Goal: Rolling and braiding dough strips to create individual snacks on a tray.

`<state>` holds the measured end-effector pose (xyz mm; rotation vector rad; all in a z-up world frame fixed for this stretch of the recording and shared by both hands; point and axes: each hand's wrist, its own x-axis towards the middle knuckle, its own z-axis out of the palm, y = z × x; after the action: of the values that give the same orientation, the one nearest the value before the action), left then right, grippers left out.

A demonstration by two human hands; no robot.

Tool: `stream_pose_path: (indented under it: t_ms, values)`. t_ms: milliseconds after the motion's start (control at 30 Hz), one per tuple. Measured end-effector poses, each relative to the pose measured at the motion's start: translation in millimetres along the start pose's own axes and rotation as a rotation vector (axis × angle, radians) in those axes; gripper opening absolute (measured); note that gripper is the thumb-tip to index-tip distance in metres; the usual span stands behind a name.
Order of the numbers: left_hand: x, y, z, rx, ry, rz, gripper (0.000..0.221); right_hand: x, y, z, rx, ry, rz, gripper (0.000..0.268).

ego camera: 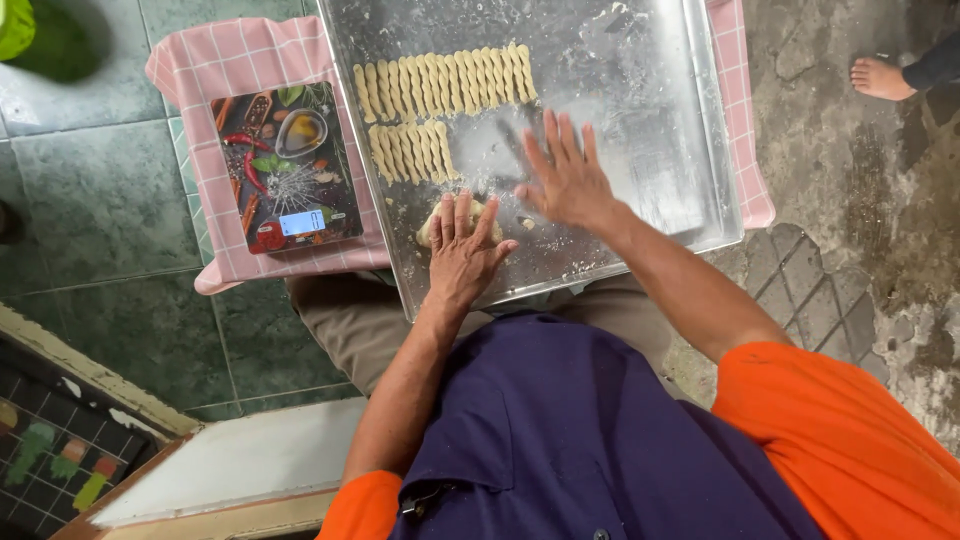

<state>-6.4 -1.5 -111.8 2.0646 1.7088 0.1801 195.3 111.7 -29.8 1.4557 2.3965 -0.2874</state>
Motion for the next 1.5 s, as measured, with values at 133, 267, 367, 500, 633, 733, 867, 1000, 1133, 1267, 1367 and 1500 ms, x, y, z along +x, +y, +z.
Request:
stream_pose_path:
  t_ms: [133,267,367,500,633,733,867,1000,1133,1267,1367,1500]
  values:
    - [-5,-4,12,0.054,0.189,0.061,0.084,-17,-8,27,0.073,-0.178,-0.06,0.095]
    - [-5,-4,12,0.009,0.121,0.035,0.086,21,24,40,0.092,0.284,-0.083,0.079]
    - [-5,-3,5,0.05,0.18,0.07,0.083,65,51,17,0.154,0.094,0.135,0.09]
    - [-4,-2,-20,-0.134,0.041,0.078,0.082,97,86,14,0.237,0.194,0.191,0.08]
    - [-4,6,-29,-0.017,0.13,0.14,0.052,101,91,27,0.256,0.37,0.131,0.081]
    - [4,30,-26,0.196,0.272,0.282,0.039,76,57,0,0.115,0.078,0.153,0.078]
    - [23,43,0,0.192,0.363,0.351,0.033,17,18,14,0.17,0.054,0.121,0.079]
    - [37,36,36,0.127,0.482,0.419,0.01,-14,7,62,0.244,0.261,0.034,0.083]
    - [15,32,7,0.109,0.537,0.418,0.013,-16,4,46,0.307,0.167,0.057,0.086]
    - [-16,11,-48,0.211,0.471,0.35,0.031,32,38,45,0.133,0.206,0.036,0.081]
    - [-25,-10,-38,0.295,0.367,0.154,0.035,67,60,34,0.096,0.191,0.108,0.084]
    - [-21,-26,-20,0.193,0.166,0.017,0.08,86,74,-1,0.2,0.125,0.154,0.084]
